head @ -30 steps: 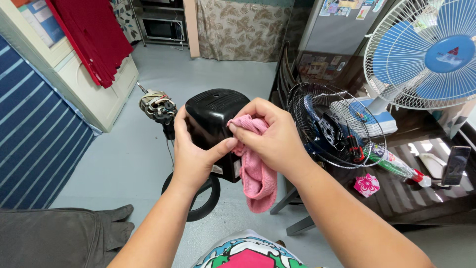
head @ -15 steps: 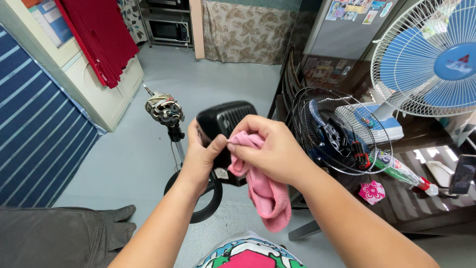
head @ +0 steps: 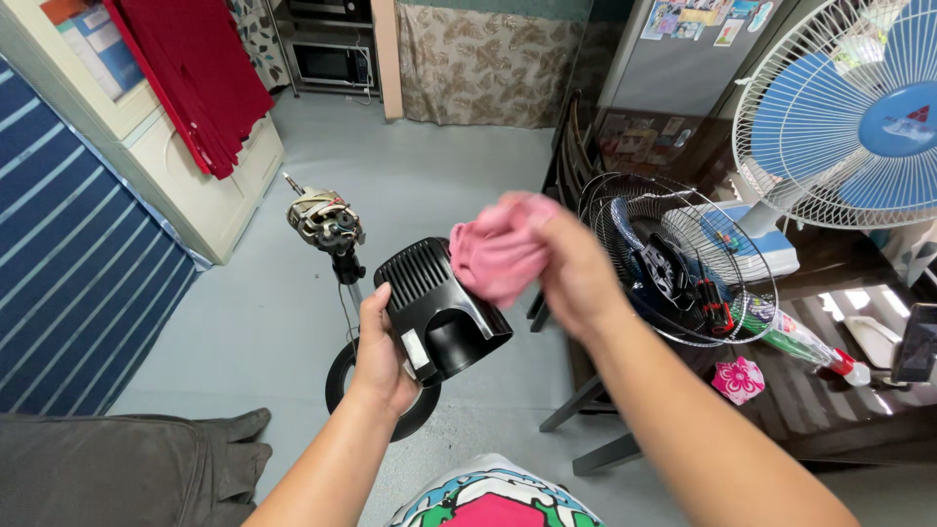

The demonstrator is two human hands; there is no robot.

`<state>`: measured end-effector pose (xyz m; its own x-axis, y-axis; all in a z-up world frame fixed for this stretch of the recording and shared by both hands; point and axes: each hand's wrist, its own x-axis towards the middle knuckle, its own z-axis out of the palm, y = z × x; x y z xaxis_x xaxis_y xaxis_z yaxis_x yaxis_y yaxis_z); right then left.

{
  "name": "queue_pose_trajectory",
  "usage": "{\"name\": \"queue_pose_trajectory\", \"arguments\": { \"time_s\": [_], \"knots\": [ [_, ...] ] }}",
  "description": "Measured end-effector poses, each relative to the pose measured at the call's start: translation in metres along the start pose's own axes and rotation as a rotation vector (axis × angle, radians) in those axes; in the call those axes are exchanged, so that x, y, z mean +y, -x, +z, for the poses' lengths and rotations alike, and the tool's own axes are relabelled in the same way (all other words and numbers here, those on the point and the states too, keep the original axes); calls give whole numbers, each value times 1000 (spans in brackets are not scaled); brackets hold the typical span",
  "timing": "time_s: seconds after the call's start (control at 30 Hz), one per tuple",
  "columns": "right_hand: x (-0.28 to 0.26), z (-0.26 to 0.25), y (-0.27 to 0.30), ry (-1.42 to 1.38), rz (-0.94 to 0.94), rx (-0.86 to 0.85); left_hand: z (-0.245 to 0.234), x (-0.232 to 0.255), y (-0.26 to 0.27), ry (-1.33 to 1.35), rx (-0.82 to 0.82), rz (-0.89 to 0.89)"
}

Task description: The person uses a screwdriver to loosen and remove the top cover of a standing fan. After detaching the cover, they wipe its exterior and interior surfaces with a pink cloth, turning the part over to clean multiple sides.

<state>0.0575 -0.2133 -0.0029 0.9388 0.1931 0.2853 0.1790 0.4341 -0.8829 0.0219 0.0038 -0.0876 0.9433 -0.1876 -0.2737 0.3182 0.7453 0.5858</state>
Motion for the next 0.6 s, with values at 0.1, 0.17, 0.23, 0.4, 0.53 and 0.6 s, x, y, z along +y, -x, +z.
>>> {"name": "queue_pose_trajectory", "arguments": {
  "time_s": [0.1, 0.17, 0.23, 0.4, 0.53, 0.6],
  "knots": [
    [23, 3, 15, -99, 258, 123, -2, 2, -1, 46, -40, 49],
    [23, 1, 18, -161, 338, 142, -6, 8, 1, 66, 6, 33],
    [21, 1, 21, 125, 310, -45, -8, 8, -1, 57, -13, 80],
    [25, 21, 44, 476, 239, -157, -15, -3, 2, 98, -17, 62],
    [23, 37, 52, 895, 133, 84, -20, -8, 7, 25, -122, -185],
    [18, 43, 47, 802, 16, 149, -18, -12, 8, 6, -189, -250]
  ]
}}
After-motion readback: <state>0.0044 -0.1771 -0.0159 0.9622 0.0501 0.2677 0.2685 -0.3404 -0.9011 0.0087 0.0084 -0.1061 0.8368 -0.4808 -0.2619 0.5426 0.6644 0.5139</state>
